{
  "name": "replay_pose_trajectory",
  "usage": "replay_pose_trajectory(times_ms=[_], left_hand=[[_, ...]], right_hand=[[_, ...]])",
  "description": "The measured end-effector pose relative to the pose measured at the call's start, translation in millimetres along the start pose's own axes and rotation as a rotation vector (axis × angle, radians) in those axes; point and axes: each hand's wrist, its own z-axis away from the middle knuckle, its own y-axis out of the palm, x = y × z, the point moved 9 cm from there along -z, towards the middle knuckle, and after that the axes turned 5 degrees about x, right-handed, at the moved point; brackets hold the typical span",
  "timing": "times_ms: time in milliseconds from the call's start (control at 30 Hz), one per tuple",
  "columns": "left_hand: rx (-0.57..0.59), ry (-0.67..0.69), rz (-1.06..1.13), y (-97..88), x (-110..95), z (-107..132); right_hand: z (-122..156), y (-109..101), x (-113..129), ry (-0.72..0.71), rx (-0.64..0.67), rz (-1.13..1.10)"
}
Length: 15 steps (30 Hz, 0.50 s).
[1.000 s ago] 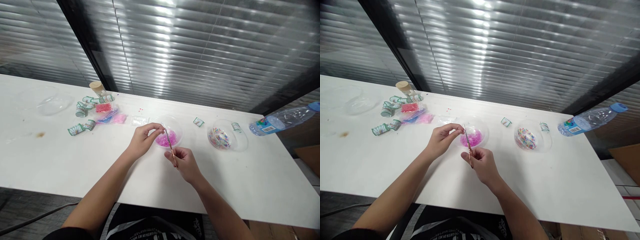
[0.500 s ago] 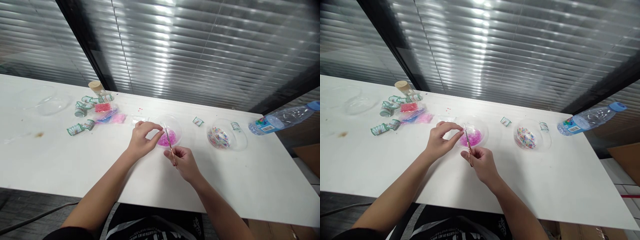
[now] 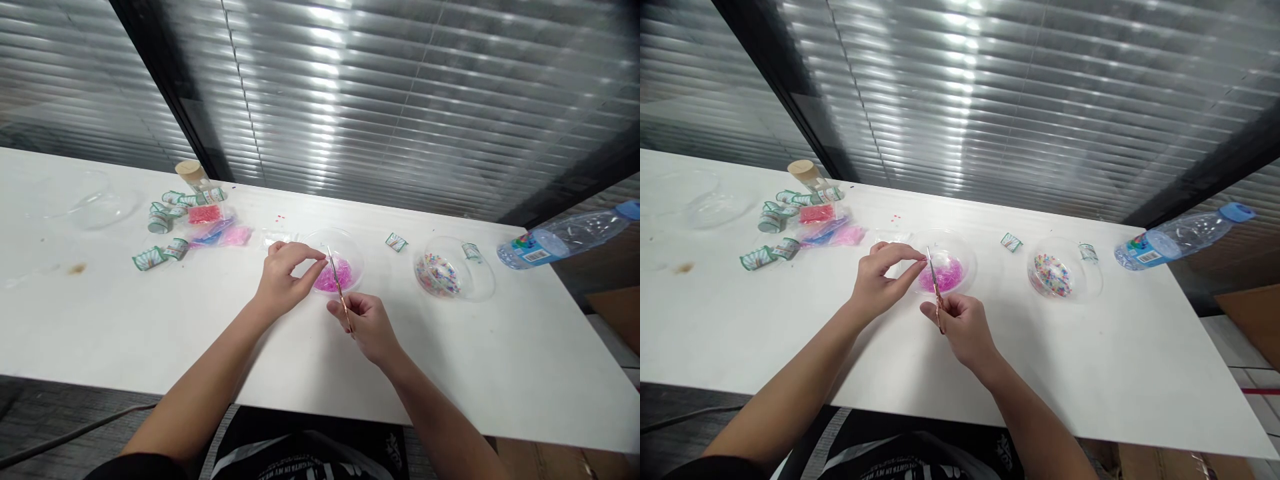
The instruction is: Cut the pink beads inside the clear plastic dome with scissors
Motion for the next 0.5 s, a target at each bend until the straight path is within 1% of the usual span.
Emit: replay_pose_trajectory(times_ms=[500], left_hand=[[-0.009, -0.024, -0.003, 0.8, 1.0, 1.5]], right_hand=[[-0.5, -0.3, -1.8, 0.001, -0.005, 0.018]])
